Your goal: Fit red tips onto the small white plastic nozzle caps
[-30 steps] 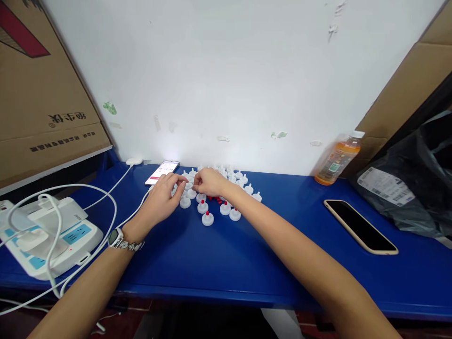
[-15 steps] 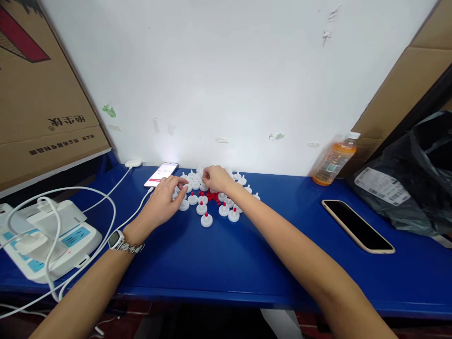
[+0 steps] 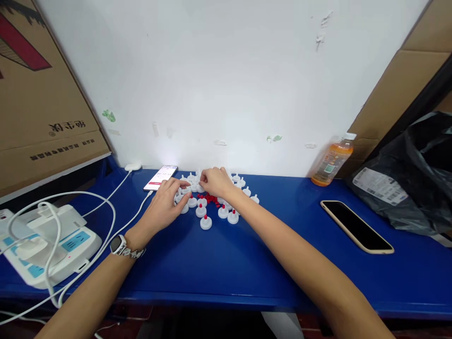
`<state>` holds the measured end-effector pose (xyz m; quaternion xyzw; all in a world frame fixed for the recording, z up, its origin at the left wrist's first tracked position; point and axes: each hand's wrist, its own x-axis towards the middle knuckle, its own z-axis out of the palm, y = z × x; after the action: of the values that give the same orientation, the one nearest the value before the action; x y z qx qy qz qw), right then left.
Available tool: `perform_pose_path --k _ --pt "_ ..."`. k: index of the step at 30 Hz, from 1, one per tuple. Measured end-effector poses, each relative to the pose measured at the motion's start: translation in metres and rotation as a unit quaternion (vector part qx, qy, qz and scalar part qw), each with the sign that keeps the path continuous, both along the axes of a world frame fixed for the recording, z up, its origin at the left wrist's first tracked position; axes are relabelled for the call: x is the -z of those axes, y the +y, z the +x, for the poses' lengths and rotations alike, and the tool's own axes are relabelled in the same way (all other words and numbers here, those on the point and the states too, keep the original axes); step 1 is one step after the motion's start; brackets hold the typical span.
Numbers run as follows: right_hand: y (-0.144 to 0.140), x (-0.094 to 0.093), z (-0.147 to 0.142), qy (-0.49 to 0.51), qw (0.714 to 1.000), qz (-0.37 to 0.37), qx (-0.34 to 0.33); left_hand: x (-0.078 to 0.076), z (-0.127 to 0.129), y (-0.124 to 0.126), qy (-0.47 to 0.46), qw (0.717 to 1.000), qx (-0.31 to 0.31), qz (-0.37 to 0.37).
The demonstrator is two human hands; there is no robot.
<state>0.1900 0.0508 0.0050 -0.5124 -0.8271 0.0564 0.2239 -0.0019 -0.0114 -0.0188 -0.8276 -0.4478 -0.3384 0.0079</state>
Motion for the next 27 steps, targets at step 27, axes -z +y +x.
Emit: perform_pose_path --k 27 --pt "0.013 0.002 0.009 0.027 0.998 -0.032 -0.047 0.000 -0.005 0.000 -0.015 0.998 -0.023 -0.063"
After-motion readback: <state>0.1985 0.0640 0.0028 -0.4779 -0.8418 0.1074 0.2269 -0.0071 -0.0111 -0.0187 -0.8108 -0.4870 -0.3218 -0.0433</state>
